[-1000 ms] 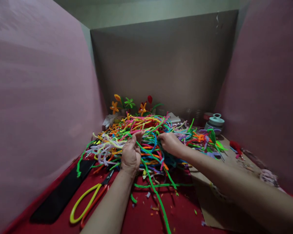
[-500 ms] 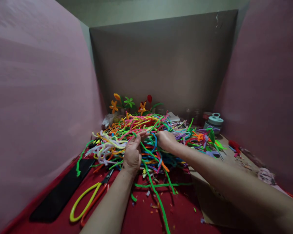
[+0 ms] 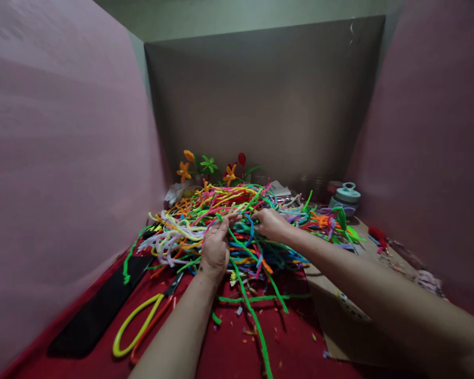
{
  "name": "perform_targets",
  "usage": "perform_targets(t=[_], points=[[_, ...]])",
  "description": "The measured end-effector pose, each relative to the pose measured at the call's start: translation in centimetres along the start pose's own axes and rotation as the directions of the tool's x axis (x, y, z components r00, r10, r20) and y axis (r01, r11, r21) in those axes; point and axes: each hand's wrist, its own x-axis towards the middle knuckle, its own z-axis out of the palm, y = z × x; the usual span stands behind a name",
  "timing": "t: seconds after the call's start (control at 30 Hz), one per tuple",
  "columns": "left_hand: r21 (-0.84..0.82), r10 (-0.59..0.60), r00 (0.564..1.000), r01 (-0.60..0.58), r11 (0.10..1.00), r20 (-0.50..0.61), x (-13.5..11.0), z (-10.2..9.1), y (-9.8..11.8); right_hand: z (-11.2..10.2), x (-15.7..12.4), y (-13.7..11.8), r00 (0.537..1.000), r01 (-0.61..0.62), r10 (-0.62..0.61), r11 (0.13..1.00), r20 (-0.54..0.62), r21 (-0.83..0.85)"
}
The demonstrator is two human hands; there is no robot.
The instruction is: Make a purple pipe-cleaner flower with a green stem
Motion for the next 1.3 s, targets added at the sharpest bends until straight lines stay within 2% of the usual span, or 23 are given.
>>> perform_targets(t=[0.2, 0.4, 0.7, 0.97, 1.1, 1.3], points=[[0.001, -0.014, 1.000, 0.014, 1.000, 0.012, -0.1, 0.1, 0.2, 0.2, -0.4, 0.0, 0.997, 0.039, -0.044, 0.996, 0.062, 0.083], [0.005, -0.031, 1.000, 0.031, 1.000, 0.003, 0.0, 0.1, 0.1, 0.5, -0.5, 0.1, 0.997, 0.035, -0.041, 0.995, 0.065, 0.098], [0.032, -0.023, 1.000, 0.022, 0.999, 0.017, 0.1, 0.0, 0.0, 0.4, -1.5, -1.0, 0.998, 0.027, -0.032, 0.997, -0.058, -0.076], [0.046, -0.019, 1.000, 0.018, 0.999, 0.009, 0.0, 0.0, -0.1, 0.7, -1.7, -0.9, 0.995, 0.056, -0.067, 0.985, -0.069, -0.162], [0.052, -0.012, 1.000, 0.011, 0.999, 0.003, 0.1, 0.0, -0.2, 1.0, -1.8, -1.0, 0.992, 0.067, -0.079, 0.989, -0.093, -0.132], [0.062, -0.013, 1.000, 0.012, 0.998, 0.003, 0.1, -0.1, -0.3, 1.4, -2.0, -0.8, 0.982, 0.137, -0.136, 0.991, -0.130, 0.003]])
